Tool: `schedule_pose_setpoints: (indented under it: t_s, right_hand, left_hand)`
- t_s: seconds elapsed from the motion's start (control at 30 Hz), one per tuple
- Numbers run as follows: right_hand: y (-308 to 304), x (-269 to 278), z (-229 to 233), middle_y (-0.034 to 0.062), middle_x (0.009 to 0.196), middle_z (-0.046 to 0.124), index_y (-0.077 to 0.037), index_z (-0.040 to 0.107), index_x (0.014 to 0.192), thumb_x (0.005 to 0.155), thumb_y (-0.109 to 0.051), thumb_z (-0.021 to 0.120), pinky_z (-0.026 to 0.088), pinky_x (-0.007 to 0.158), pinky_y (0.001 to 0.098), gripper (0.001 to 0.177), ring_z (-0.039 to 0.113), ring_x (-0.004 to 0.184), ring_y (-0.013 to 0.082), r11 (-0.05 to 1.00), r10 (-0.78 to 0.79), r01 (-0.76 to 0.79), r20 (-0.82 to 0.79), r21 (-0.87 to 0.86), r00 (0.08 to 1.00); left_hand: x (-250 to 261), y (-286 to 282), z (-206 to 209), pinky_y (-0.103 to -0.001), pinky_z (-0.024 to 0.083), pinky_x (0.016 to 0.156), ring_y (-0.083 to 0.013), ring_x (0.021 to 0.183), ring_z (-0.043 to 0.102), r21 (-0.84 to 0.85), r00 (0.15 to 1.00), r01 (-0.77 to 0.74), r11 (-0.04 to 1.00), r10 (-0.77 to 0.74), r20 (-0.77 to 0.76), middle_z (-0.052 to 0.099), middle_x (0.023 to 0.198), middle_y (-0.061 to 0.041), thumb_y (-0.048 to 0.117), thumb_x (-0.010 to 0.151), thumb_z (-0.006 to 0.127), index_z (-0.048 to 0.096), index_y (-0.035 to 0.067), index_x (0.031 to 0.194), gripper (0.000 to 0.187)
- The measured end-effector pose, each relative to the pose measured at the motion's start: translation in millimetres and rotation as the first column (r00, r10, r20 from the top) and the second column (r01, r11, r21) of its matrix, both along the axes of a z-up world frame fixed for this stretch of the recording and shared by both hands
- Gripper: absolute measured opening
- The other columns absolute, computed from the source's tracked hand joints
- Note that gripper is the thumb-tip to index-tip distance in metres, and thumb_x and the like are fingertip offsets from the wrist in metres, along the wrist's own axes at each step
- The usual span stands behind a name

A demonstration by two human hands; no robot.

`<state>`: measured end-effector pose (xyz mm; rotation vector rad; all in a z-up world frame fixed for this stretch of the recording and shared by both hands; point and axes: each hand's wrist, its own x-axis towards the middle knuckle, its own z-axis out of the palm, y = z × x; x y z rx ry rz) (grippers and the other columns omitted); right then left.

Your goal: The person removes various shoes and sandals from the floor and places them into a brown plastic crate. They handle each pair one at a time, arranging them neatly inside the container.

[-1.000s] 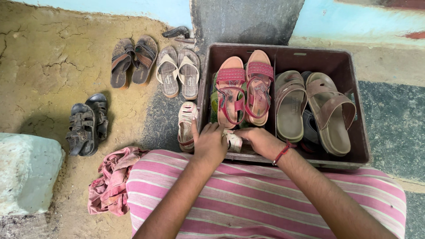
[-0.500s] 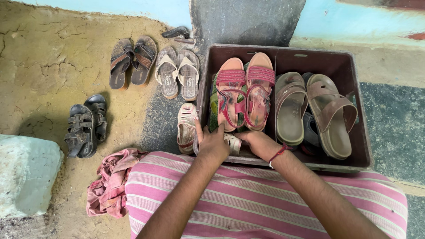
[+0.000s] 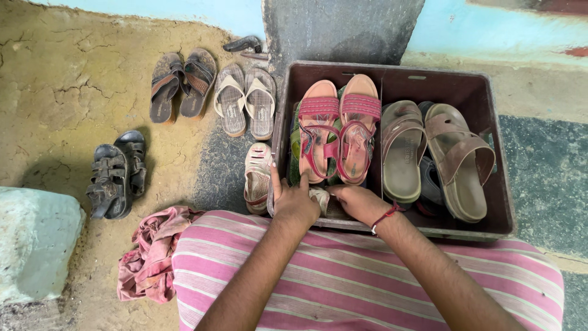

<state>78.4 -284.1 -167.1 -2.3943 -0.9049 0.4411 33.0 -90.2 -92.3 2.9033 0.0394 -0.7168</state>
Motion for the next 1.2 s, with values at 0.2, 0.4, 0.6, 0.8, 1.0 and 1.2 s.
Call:
schedule_pose_setpoints:
  t_s: [0.2,0.4,0.6,0.8,1.0,1.2]
  right_hand:
    - [-4.0,-4.9,14.0,0.0225,0.112,0.072,-0.006,0.068,0.124,0.083,0.004,0.057,0.056,0.088,0.0464,0.043,0.070,0.104,0.0391,0.998,-0.056,0.056,0.002,-0.032,0.998]
    - [2.6,-9.6,37.9,0.0231,0.109,0.071,-0.003,0.068,0.122,0.081,0.006,0.057,0.055,0.086,0.0494,0.043,0.068,0.102,0.0413,0.985,-0.170,0.168,0.146,0.026,0.975]
    - [5.1,-11.5,52.2,0.0200,0.111,0.072,-0.002,0.069,0.117,0.076,0.011,0.054,0.054,0.086,0.0509,0.045,0.067,0.101,0.0413,0.982,-0.186,0.168,0.260,0.091,0.948]
    - [-1.2,-10.9,35.6,0.0201,0.110,0.072,-0.003,0.070,0.117,0.082,0.002,0.059,0.056,0.085,0.0472,0.037,0.069,0.101,0.0394,0.994,-0.098,0.088,0.186,0.059,0.978]
    - [-12.6,-10.8,35.5,0.0198,0.109,0.073,-0.003,0.071,0.117,0.088,-0.002,0.060,0.056,0.087,0.0452,0.031,0.070,0.102,0.0381,0.990,-0.127,0.119,0.113,0.075,0.985]
    - [-21.3,-16.4,54.6,0.0220,0.111,0.073,0.000,0.069,0.118,0.089,-0.002,0.058,0.056,0.089,0.0445,0.031,0.070,0.103,0.0388,0.988,-0.121,0.103,0.150,0.119,0.981]
  left_hand:
    - [-5.6,5.9,-14.6,-0.050,-0.021,0.121,-0.0399,0.148,0.034,-0.209,0.976,-0.061,0.976,0.102,0.191,0.072,0.115,-0.022,0.033,0.094,0.058,0.045,0.013,0.151,0.062]
    - [-9.6,7.4,-16.5,-0.051,-0.011,0.126,-0.0357,0.139,0.044,-0.378,0.922,-0.050,0.924,0.188,0.338,0.074,0.116,-0.011,0.020,0.086,0.065,0.067,0.012,0.130,0.044]
    - [-8.0,3.7,-9.2,-0.048,-0.006,0.129,-0.0331,0.137,0.049,-0.408,0.882,-0.126,0.904,0.290,0.371,0.074,0.106,-0.018,0.014,0.090,0.061,0.076,0.013,0.116,0.031]
    - [-9.3,3.7,-3.7,-0.050,-0.006,0.127,-0.0369,0.138,0.046,-0.373,0.877,-0.088,0.924,0.249,0.410,0.074,0.104,-0.019,0.014,0.088,0.062,0.074,0.010,0.118,0.033]
    - [-11.6,4.3,-2.6,-0.055,0.002,0.130,-0.0325,0.140,0.048,-0.324,0.870,-0.062,0.944,0.210,0.446,0.063,0.134,-0.015,0.013,0.090,0.060,0.072,0.005,0.115,0.029]
    - [-16.0,21.1,-7.8,-0.055,0.024,0.122,-0.0367,0.147,0.037,-0.308,0.691,0.069,0.949,0.177,0.701,0.048,0.152,-0.023,0.012,0.091,0.060,0.064,0.000,0.132,0.042]
